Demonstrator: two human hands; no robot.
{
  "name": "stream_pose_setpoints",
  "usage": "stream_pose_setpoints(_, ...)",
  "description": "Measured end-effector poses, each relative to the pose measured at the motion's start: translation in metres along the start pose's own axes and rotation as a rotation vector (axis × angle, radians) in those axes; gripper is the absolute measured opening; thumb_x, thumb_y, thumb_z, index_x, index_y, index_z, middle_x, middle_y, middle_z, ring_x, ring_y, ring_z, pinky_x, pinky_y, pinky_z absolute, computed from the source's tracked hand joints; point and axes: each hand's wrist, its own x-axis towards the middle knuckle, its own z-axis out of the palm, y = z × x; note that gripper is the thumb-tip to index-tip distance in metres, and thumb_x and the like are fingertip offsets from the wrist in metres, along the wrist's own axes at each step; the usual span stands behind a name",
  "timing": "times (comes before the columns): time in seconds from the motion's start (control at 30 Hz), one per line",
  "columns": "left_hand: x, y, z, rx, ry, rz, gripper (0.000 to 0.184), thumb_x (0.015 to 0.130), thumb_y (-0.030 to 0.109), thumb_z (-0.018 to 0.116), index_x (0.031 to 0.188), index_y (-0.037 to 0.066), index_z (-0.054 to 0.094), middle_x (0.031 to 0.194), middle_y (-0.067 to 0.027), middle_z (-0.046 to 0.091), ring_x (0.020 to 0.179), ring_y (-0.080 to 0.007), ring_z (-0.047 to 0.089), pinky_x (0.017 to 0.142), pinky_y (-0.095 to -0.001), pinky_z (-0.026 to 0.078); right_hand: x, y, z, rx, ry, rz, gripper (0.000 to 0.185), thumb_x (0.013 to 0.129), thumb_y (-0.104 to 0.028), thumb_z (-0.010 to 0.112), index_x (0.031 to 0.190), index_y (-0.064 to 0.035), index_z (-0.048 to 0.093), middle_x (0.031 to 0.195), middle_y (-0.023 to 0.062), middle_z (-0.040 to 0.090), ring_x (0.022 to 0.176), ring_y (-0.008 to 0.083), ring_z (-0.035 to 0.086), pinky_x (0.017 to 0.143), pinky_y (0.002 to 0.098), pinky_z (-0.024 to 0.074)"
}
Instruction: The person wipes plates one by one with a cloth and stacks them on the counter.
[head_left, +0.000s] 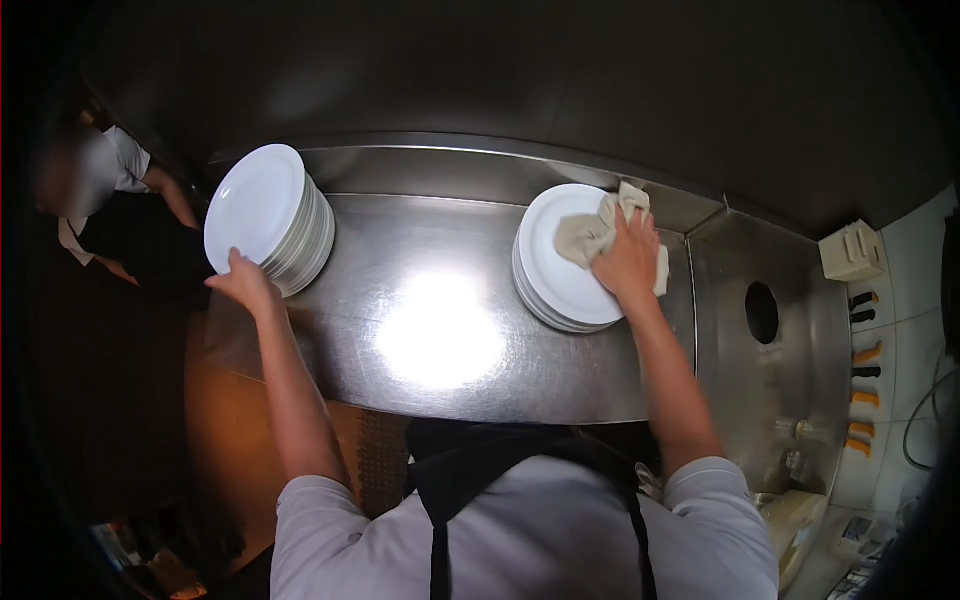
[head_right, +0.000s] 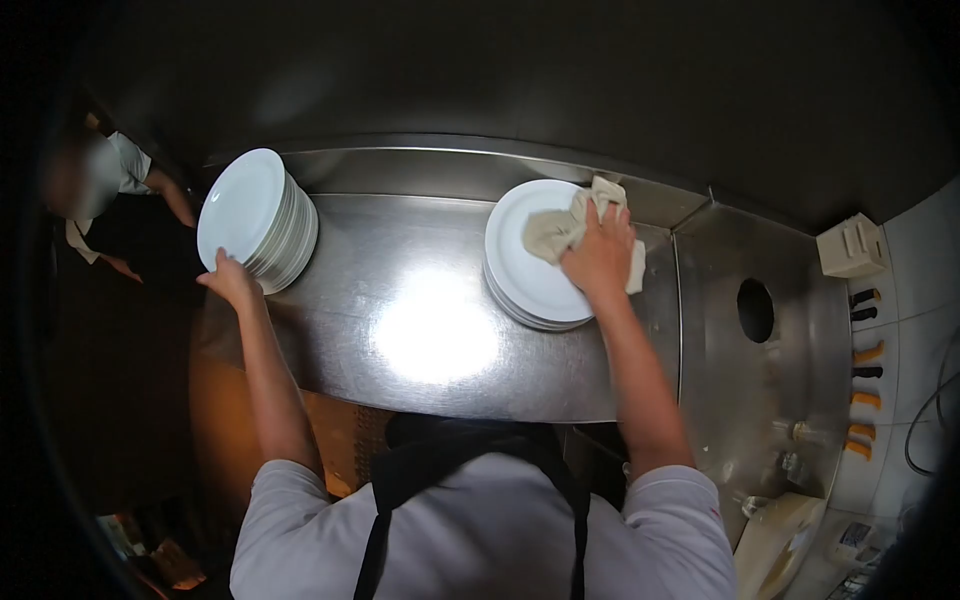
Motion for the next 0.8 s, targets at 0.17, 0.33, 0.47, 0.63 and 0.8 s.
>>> stream_pose_setpoints(0.17,-0.128,0.037,0.003,-0.191,-0.224,0.439,0.055,0.099,0.011,0.045,0.147,-0.006,0.024,0.146,-0.0192,0.039,0.134,-0.0264,0.039,0.108,-0.0351,0.033,0.005,-0.065,0.006,0.38,-0.215,-0.178,0.083,0.073,-0.023,0.068,0.149,-0.0065,0.036,0.143,0.0302,0.042,0.141,0.0386,0.032,0.12,0.0449,0.0179)
stream_pose_setpoints(0.33,-0.22,0.016,0.02,-0.347,-0.787,0.062,0.05,0.104,0.023,0.041,0.146,0.0,0.032,0.143,-0.0151,0.044,0.131,-0.0255,0.044,0.108,-0.038,0.035,-0.063,-0.013,-0.042,0.458,-0.54,-0.502,0.08,0.071,-0.017,0.069,0.145,-0.0032,0.041,0.145,0.028,0.041,0.14,0.037,0.034,0.12,0.043,0.0194)
stream_pose_setpoints(0.47,-0.257,0.004,0.023,-0.174,-1.206,-0.187,0.057,0.107,0.042,0.026,0.14,0.0,0.045,0.137,-0.0164,0.053,0.126,-0.0259,0.051,0.105,-0.0388,0.039,-0.035,0.04,-0.022,0.106,-0.434,-0.269,0.081,0.074,-0.021,0.068,0.147,-0.003,0.037,0.148,0.0265,0.039,0.143,0.037,0.03,0.119,0.0468,0.0203)
stream_pose_setpoints(0.63,-0.302,-0.003,0.056,-0.218,-1.39,-0.679,0.07,0.105,0.053,0.023,0.133,-0.005,0.05,0.13,-0.0165,0.058,0.125,-0.0269,0.052,0.105,-0.0423,0.04,0.012,-0.04,0.015,0.335,-0.233,-0.22,0.077,0.076,-0.028,0.069,0.142,0.0003,0.041,0.138,0.0266,0.047,0.139,0.0367,0.034,0.117,0.0498,0.0222)
stream_pose_setpoints(0.8,-0.296,0.0,0.08,-0.106,-1.238,-0.598,0.062,0.101,0.052,0.041,0.122,-0.004,0.058,0.112,-0.0126,0.066,0.102,-0.0191,0.061,0.093,-0.033,0.046,-0.069,-0.037,-0.048,0.575,-0.398,-0.436,0.07,0.07,-0.023,0.073,0.131,0.0035,0.052,0.138,0.0294,0.048,0.138,0.0375,0.038,0.118,0.0462,0.0245)
